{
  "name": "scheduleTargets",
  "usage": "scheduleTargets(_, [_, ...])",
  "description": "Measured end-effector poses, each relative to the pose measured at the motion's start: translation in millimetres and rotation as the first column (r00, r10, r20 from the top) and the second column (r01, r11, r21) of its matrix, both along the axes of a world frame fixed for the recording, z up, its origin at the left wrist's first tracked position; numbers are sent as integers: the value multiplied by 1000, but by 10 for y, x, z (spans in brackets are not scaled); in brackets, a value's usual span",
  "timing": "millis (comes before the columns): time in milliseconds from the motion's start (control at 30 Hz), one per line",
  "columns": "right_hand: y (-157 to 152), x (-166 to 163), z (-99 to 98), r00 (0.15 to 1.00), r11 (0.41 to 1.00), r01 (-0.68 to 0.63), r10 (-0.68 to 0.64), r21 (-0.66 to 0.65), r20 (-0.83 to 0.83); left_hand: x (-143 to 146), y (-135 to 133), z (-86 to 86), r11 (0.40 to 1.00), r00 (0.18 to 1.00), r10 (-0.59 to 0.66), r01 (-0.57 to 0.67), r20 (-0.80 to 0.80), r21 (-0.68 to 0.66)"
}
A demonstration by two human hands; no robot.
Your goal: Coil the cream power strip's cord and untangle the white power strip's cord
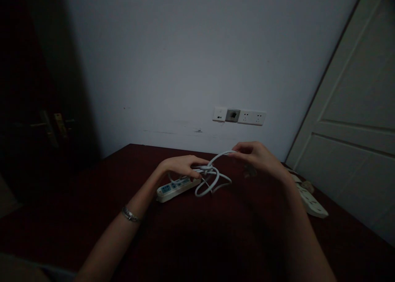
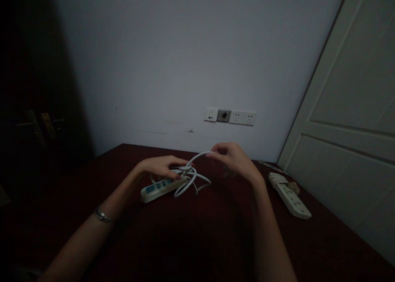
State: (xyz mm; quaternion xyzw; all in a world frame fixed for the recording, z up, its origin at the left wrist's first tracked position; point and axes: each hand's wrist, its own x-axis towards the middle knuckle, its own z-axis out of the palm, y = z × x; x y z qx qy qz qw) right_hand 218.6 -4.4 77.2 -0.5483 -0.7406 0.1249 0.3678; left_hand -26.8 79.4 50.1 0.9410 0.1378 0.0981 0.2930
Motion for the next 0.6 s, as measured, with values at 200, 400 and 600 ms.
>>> scheduleTargets(200, [-103, 19, 63, 996, 997, -73, 71, -37, -45, -35, -4, 17, 975, 991, 136, -132, -10, 176])
scheduleTargets(400, [-100, 24, 70, 997, 999, -13, 15, 35, -80, -42, -100, 75, 976, 989, 136, -123, -63, 177])
scheduleTargets(600, [-31, 57, 37, 998, 986, 37, -27, 165, -60, 32, -61, -21, 902, 980, 200, -191, 17, 387])
